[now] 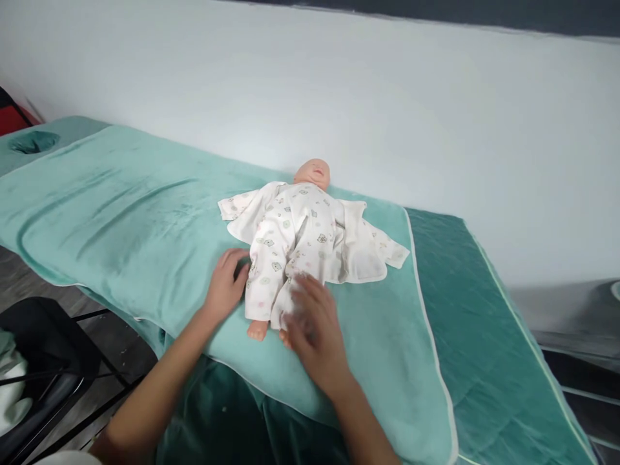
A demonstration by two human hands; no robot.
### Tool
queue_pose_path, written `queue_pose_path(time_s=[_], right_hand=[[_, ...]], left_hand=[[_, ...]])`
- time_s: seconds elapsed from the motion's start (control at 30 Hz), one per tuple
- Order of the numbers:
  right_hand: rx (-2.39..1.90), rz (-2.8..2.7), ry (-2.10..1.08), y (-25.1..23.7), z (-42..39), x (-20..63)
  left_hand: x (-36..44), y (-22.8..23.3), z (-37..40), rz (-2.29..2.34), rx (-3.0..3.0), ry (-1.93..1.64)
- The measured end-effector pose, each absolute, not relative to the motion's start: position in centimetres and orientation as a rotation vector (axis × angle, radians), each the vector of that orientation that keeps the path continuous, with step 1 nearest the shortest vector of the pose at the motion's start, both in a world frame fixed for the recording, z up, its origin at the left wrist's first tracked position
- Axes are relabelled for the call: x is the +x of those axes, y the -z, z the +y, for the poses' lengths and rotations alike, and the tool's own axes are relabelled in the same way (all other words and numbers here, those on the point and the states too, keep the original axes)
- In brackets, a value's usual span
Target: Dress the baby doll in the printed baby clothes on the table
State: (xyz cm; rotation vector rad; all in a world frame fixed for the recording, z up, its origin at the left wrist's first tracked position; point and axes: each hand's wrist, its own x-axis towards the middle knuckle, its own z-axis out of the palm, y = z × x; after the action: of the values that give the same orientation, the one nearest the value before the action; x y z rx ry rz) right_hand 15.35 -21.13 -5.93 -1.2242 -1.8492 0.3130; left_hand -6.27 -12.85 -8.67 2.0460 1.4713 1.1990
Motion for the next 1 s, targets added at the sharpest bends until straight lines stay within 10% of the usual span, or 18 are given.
queue_pose_path(time_s=[0.4,1.0], right_hand=[[-1.486,-2.077,0.125,6.8,-23.6,10.6],[-1.43,-1.749,-0.135,7.6,-26.8,14.0]], left_hand=[[-6.4,10.2,-22.0,1.422,2.016,-1.129],[-6.6,10.8,-23.2,1.469,1.774,-1.3]])
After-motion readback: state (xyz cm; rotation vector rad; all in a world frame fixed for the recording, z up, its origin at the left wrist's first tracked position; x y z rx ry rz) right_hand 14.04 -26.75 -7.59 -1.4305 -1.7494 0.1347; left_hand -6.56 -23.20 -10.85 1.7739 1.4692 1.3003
